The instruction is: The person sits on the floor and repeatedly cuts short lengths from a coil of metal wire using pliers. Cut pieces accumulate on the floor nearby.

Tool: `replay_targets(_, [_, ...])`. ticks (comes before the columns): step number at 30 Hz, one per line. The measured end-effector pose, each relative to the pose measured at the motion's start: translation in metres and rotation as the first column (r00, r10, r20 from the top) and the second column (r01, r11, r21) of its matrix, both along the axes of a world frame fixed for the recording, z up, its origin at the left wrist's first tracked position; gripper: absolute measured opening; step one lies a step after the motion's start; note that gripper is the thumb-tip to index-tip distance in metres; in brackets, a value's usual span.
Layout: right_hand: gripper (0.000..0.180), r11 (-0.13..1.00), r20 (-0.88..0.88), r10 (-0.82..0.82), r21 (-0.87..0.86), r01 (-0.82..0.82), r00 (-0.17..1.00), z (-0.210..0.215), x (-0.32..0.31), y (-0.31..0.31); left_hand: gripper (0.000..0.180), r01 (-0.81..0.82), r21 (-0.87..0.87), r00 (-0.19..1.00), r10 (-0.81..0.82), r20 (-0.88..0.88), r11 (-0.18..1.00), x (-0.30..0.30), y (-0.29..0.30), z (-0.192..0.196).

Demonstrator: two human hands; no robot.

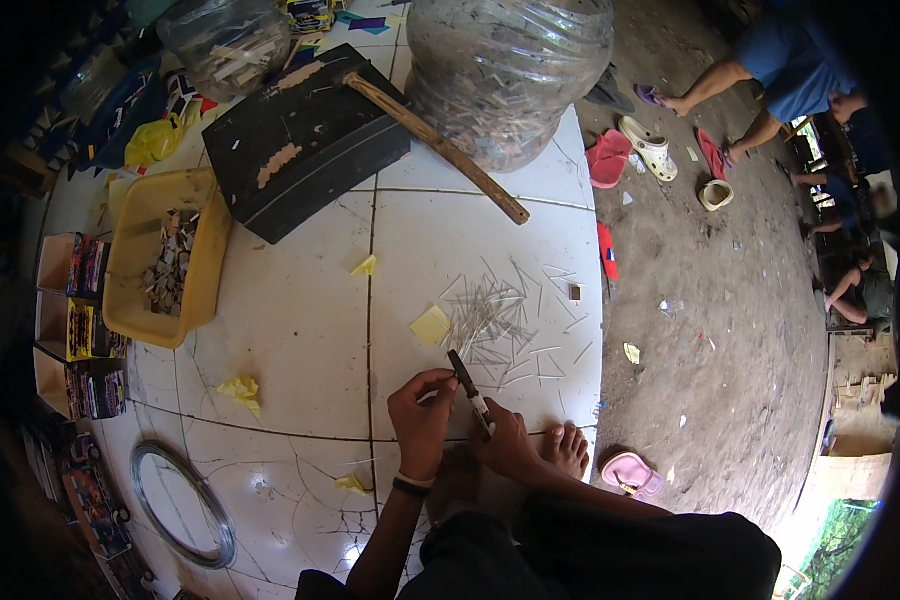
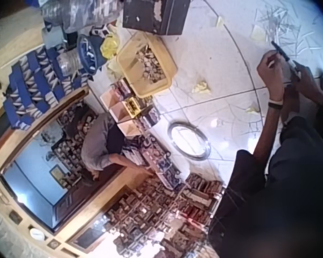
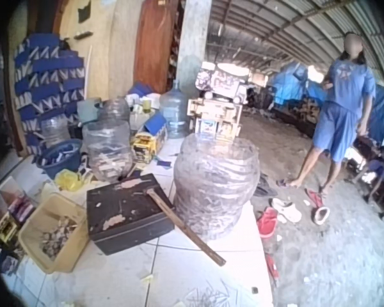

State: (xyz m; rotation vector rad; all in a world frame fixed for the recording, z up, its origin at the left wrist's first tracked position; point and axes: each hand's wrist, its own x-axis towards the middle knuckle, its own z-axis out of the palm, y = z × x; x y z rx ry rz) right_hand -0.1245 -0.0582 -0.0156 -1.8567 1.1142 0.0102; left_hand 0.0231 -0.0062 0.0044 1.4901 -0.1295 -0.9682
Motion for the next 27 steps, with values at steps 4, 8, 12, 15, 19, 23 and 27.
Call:
replay_targets(4, [0.031,0.999,-0.103,-0.034,-0.014,0.033,0.994,0.012,0.006,-0.007,0.011,0.008,0.042,0.997,-0.011,0.073,0.999,0.005,-0.002,-0.002])
replay_targets(8, [0.030,0.996,-0.128,-0.089,-0.031,0.086,0.988,0.018,0.007,-0.028,0.013,0.018,0.074,0.998,-0.022,0.051,0.997,0.011,-0.001,0.000])
replay_targets(12, [0.038,0.993,0.114,0.051,0.103,-0.063,0.992,0.017,-0.001,-0.046,0.013,0.061,-0.003,0.998,-0.061,-0.009,0.998,0.010,0.000,0.001])
replay_targets(15, [0.042,0.924,0.254,-0.087,0.383,-0.018,0.963,0.022,-0.003,-0.048,0.012,0.034,-0.014,0.999,-0.034,0.034,0.999,0.012,0.004,0.000])
replay_targets(19, [0.038,0.892,0.418,-0.197,0.452,-0.015,0.887,0.036,0.012,-0.047,0.013,0.087,-0.036,0.995,-0.085,0.045,0.996,0.004,0.012,0.005])
replay_targets(23, [0.037,0.840,0.471,-0.266,0.541,-0.037,0.841,0.045,0.034,-0.051,0.022,0.010,-0.130,1.000,-0.012,-0.013,0.991,-0.007,0.022,0.012])
replay_targets(27, [0.039,0.840,0.409,-0.213,0.541,-0.047,0.887,0.055,0.040,-0.044,0.028,-0.004,-0.230,0.999,-0.006,-0.044,0.973,-0.010,0.043,0.007])
